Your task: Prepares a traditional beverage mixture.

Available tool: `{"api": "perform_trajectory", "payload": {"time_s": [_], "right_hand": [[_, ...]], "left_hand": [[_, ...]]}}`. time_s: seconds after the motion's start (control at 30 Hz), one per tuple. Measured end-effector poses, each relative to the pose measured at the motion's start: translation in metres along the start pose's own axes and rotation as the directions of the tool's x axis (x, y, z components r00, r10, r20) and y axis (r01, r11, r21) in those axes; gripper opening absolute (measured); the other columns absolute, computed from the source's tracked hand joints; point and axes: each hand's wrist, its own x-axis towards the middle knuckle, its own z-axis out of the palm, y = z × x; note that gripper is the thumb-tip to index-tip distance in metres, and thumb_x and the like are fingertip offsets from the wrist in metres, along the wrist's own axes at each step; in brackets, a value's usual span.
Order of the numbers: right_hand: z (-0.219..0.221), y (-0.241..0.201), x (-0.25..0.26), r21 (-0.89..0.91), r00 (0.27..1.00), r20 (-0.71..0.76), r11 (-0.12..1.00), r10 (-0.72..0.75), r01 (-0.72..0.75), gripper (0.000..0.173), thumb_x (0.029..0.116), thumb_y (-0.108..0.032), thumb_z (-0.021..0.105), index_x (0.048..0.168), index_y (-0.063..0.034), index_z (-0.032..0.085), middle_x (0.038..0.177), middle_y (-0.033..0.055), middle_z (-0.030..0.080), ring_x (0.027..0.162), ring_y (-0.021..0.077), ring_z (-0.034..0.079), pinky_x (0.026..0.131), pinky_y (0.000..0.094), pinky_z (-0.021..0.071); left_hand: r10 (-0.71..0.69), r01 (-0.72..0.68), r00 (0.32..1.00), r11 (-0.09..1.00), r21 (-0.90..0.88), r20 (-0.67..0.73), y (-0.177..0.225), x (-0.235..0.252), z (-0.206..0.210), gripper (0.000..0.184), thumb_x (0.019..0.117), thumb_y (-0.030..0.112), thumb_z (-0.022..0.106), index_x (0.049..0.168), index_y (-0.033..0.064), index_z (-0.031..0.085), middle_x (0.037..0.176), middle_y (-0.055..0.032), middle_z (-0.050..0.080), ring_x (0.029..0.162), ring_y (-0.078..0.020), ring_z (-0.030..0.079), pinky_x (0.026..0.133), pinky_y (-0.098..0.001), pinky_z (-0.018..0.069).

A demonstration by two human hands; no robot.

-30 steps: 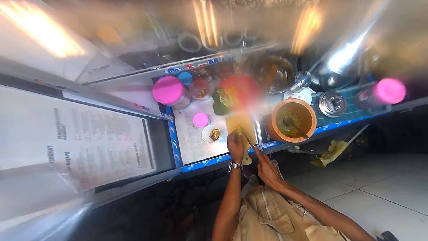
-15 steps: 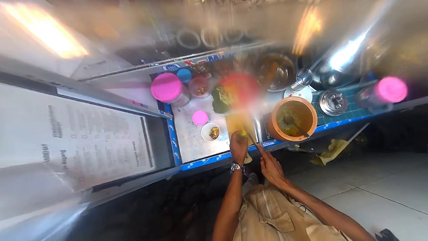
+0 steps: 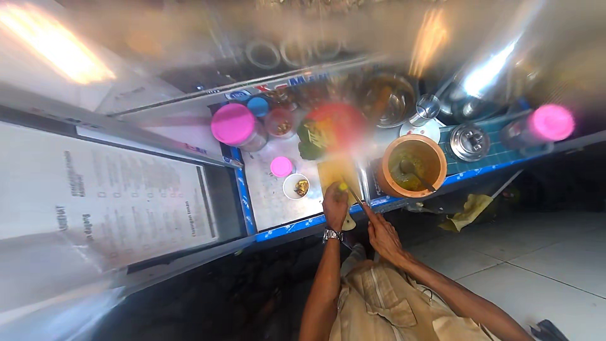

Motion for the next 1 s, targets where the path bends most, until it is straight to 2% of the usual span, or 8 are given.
{"api": "perform_trajectory", "payload": {"time_s": [0.17,0.33,0.47,0.7,0.9,1.0], "right_hand": [[-0.001,-0.001,-0.001,-0.01,1.0,0.017,1.0,0.007,-0.007,0.055,0.108,-0.021,0.036,0.163,-0.0267,0.032,0.129,0.0176,0.063,0.097,0.0317,0.069,0.084,0.0482,0.0562],[-0.003,-0.002,-0.001,-0.022,1.0,0.021,1.0,0.01,-0.009,0.055,0.1081,-0.021,0.036,0.163,-0.0272,0.031,0.13,0.018,0.062,0.097,0.0318,0.069,0.083,0.0477,0.0562],[-0.003,-0.002,-0.001,-0.021,1.0,0.017,1.0,0.003,-0.003,0.055,0.1074,-0.02,0.037,0.162,-0.025,0.032,0.13,0.0184,0.062,0.096,0.0326,0.069,0.082,0.0491,0.0566],[-0.004,-0.004,0.0,-0.029,1.0,0.027,1.0,0.01,-0.009,0.055,0.1078,-0.021,0.037,0.163,-0.0263,0.032,0.13,0.018,0.062,0.096,0.0322,0.069,0.083,0.0483,0.0566],[-0.005,-0.009,-0.001,-0.118,0.999,0.048,0.993,0.019,-0.014,0.058,0.1074,-0.02,0.036,0.164,-0.0266,0.027,0.133,0.0196,0.06,0.095,0.0345,0.069,0.082,0.0494,0.0566],[-0.009,-0.017,-0.004,-0.169,0.994,0.092,0.985,0.054,-0.038,0.061,0.107,-0.018,0.036,0.166,-0.0273,0.021,0.138,0.02,0.056,0.096,0.0351,0.069,0.082,0.0494,0.0565]], "left_hand": [[0.027,-0.027,1.0,0.999,-0.028,-0.015,-0.003,0.0,0.001,0.038,0.0986,0.015,0.067,0.135,0.0074,0.062,0.13,-0.0142,0.065,0.104,-0.023,0.07,0.092,-0.0428,0.0578],[0.036,-0.037,0.999,0.999,-0.024,-0.018,-0.005,0.001,0.002,0.037,0.0993,0.015,0.066,0.135,0.0071,0.062,0.13,-0.0141,0.065,0.103,-0.0226,0.07,0.092,-0.042,0.0576],[0.056,-0.056,0.998,0.998,-0.034,-0.007,-0.006,0.001,0.002,0.037,0.0993,0.015,0.065,0.135,0.0055,0.062,0.135,-0.0146,0.063,0.108,-0.0236,0.068,0.094,-0.043,0.0568],[0.058,-0.059,0.998,0.997,-0.045,-0.015,-0.006,0.001,0.003,0.036,0.0991,0.014,0.066,0.134,0.0062,0.063,0.133,-0.0136,0.064,0.103,-0.0218,0.069,0.091,-0.0409,0.058],[0.06,-0.061,0.998,0.997,-0.044,-0.018,-0.008,0.001,0.003,0.036,0.0991,0.015,0.066,0.134,0.0067,0.063,0.134,-0.0127,0.063,0.104,-0.0212,0.069,0.091,-0.04,0.0578],[0.068,-0.069,0.997,0.996,-0.048,-0.021,-0.01,0.0,0.004,0.037,0.0987,0.014,0.066,0.134,0.0069,0.063,0.134,-0.0127,0.063,0.104,-0.0203,0.068,0.091,-0.0392,0.0574]]}}
